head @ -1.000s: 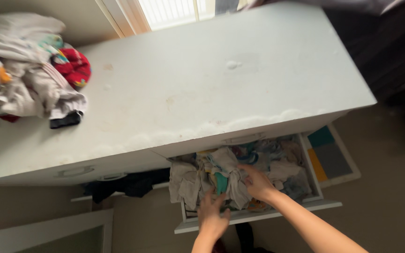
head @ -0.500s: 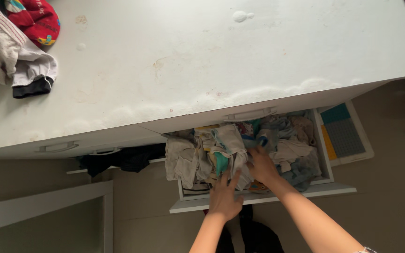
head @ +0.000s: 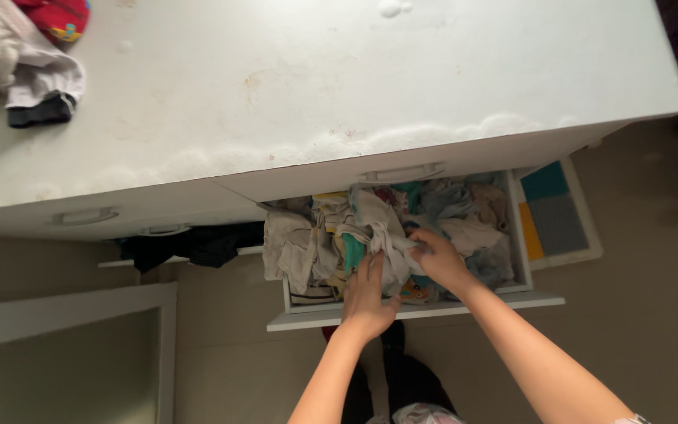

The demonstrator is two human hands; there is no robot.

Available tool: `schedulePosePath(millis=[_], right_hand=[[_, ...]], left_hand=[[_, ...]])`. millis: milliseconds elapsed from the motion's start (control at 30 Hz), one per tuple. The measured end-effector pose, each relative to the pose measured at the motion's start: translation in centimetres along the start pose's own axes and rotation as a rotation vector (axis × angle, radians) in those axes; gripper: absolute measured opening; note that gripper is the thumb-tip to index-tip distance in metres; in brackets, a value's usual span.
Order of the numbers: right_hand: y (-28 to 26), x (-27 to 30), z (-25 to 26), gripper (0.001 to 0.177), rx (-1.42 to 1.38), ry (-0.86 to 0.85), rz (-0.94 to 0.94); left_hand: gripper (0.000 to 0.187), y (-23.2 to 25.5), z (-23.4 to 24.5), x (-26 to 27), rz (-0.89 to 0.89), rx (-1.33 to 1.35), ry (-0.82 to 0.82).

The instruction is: The person repeatedly removes clothes from an open drawer and places them on the top of the dresser. Items include shirts, pants, and socks. The person handles each item individually and sets it aside on the dresser surface.

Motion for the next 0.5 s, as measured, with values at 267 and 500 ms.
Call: schedulePosePath(millis=[267, 500], right_hand=[[-12.5, 3.1, 6.2, 0.014, -0.336, -0.255, 0.247], [-25.0, 5.2, 9.1, 0.024, -0.256, -0.273, 0.444]], left_hand=[[0.108, 8.4, 7.0, 2.6, -0.152, 0.321, 0.231], [0.101, 14.0, 13.9, 4.3, -0.225, 0.434, 0.377]])
Point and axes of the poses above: each hand's wrist, its own x-axis away from the middle knuckle, its own z-axis out of the back of the hand, y = z × x, the point moved 7 cm from there along -x, towards the middle knuckle, and after that the axes turned 9 degrees about x, right-handed, at the moved point
